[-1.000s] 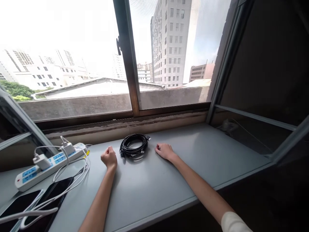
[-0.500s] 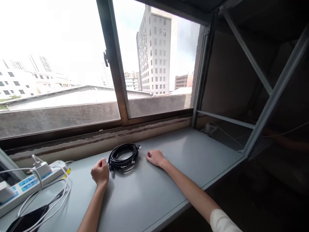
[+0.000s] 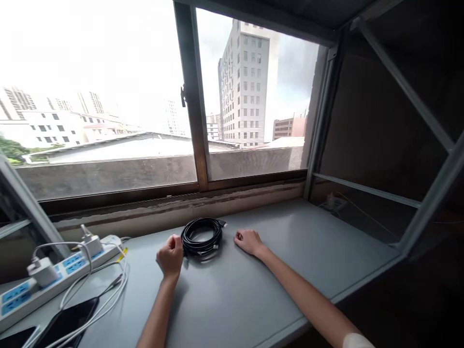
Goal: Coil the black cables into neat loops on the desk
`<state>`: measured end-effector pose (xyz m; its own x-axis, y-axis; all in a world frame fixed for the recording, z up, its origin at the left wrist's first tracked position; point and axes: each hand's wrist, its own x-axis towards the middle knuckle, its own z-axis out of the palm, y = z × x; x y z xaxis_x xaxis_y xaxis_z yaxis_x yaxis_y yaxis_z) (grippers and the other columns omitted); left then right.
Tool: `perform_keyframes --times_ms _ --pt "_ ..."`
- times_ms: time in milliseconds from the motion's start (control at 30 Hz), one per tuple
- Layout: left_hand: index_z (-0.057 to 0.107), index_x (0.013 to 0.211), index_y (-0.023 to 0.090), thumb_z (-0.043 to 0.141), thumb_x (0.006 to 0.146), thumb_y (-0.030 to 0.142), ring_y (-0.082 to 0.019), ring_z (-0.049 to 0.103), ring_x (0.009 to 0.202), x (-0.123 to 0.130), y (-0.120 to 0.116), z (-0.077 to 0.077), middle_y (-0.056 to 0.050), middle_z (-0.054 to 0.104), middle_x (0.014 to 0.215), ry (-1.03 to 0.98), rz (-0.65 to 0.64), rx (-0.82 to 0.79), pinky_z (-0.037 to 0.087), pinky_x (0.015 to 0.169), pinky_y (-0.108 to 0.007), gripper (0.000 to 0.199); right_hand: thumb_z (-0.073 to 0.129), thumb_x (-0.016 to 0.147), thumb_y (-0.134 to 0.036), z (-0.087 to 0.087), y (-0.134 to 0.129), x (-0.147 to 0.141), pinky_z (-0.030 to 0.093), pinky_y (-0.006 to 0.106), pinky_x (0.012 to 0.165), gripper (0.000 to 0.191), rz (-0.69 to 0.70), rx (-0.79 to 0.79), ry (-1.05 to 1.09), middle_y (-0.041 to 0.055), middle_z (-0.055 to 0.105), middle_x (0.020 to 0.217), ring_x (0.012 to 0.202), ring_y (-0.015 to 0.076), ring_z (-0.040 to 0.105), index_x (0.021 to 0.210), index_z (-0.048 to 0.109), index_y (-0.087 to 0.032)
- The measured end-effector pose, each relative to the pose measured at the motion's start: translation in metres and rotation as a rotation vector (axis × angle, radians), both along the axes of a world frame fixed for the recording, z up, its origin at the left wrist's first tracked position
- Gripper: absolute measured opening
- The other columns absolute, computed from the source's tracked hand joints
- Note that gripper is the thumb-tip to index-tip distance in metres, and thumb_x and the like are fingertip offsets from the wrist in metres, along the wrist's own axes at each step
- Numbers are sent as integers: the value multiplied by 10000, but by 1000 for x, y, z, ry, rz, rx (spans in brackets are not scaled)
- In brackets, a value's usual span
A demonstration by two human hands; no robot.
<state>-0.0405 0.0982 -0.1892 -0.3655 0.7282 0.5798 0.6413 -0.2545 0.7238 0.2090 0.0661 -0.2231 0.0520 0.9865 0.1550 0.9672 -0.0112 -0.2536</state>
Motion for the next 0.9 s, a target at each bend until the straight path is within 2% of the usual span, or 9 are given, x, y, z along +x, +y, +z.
perform_keyframes --times_ms 400,667,900 --pt "365 459 170 396 779 322 -79 234 436 11 -6 0 41 285 418 227 -122 72 189 491 -210 356 558 978 -305 -6 12 0 487 362 769 210 -35 23 -23 35 579 862 814 195 573 877 602 -125" --pt "295 395 164 351 831 325 -84 150 436 8 -7 -1 39 215 395 267 -133 104 150 483 -246 468 557 977 -309 -4 10 -1 485 349 757 225 -30 41 -36 28 579 830 793 188 574 848 601 -130" --pt "251 391 163 345 836 329 -82 125 434 7 -5 -7 44 175 397 307 -149 121 138 472 -255 484 553 975 -322 -7 11 2 479 331 734 251 -37 43 -22 21 571 801 762 180 566 814 593 -134"
